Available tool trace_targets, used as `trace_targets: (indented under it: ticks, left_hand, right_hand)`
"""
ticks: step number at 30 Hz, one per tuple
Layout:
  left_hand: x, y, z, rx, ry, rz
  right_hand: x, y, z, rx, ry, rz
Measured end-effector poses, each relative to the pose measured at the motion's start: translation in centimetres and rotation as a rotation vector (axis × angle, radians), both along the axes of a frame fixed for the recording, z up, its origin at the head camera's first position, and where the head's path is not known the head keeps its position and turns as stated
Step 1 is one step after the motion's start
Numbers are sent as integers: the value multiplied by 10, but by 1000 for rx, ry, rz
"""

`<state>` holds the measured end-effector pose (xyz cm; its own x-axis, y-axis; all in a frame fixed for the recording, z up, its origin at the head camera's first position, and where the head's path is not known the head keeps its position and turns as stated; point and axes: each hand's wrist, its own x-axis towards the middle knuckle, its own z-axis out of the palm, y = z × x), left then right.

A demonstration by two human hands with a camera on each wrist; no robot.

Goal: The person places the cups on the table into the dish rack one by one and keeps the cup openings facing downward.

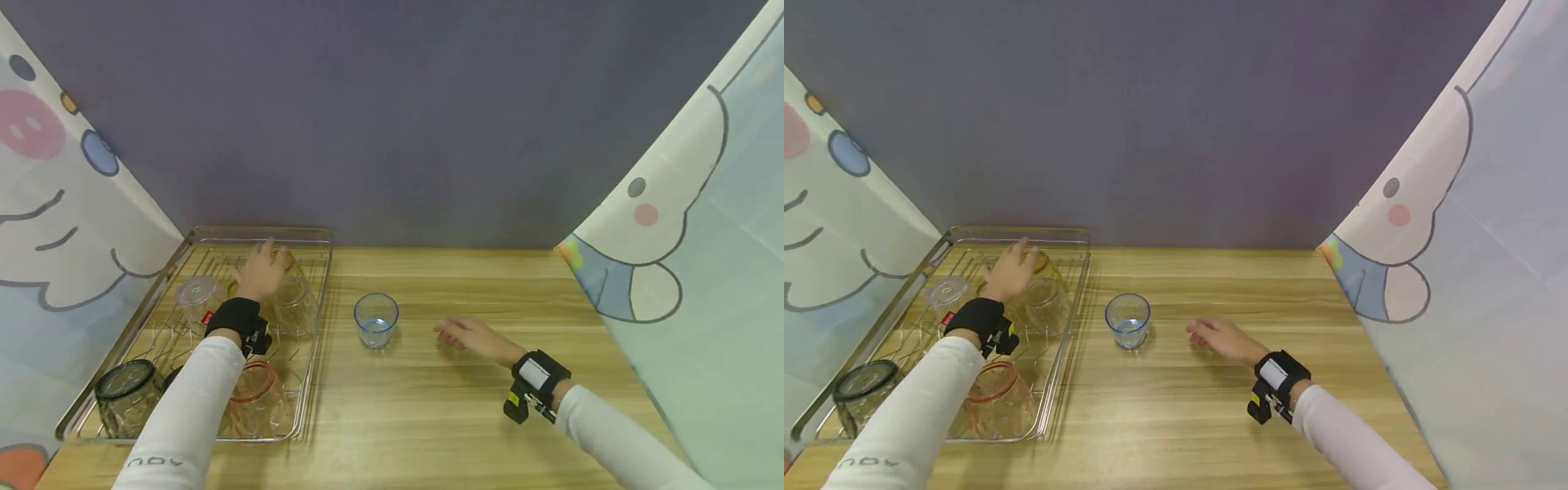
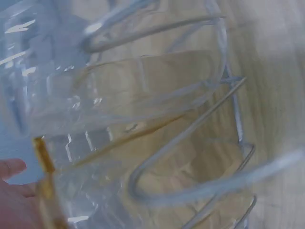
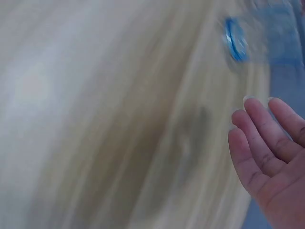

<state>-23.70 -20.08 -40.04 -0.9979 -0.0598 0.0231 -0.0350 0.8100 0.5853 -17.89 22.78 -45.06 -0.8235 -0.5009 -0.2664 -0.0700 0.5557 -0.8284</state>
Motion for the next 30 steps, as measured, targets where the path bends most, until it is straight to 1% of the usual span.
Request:
trace_targets:
  ticks: [2,5,7,10,13,15,18,24,27,30]
  left_hand:
    - [4,0,7,37,8,-5]
    - [12,1,15,123,22,-30]
    - [17,2,19,199,29,-51]
    - [23,4,25,336,30,-78]
    - [26,9,32,445,28,-99]
    - [25,10,35,482,29,-114]
    - [22,12,40,490,34,-158]
    - [21,4,49,418,72,-243]
    - [20,4,50,365,82,-274]
    - [18,11,48,295,88,-310]
  right_hand:
    - [-5,6,1,-10,12,-31]
    - [-12,13,4,-16,20,-64]
    - [-17,18,7,-28,23,-69]
    - [-25,24,15,-15,23,-114]
    - [-35,30,25,15,53,-166]
    - [-43,34,30,24,83,-193]
    - [-52,42,38,32,127,-216]
    - [-61,50,58,93,171,-248]
    - [-63,50,69,152,223,-234]
    - [-65,45,80,226,293,-185]
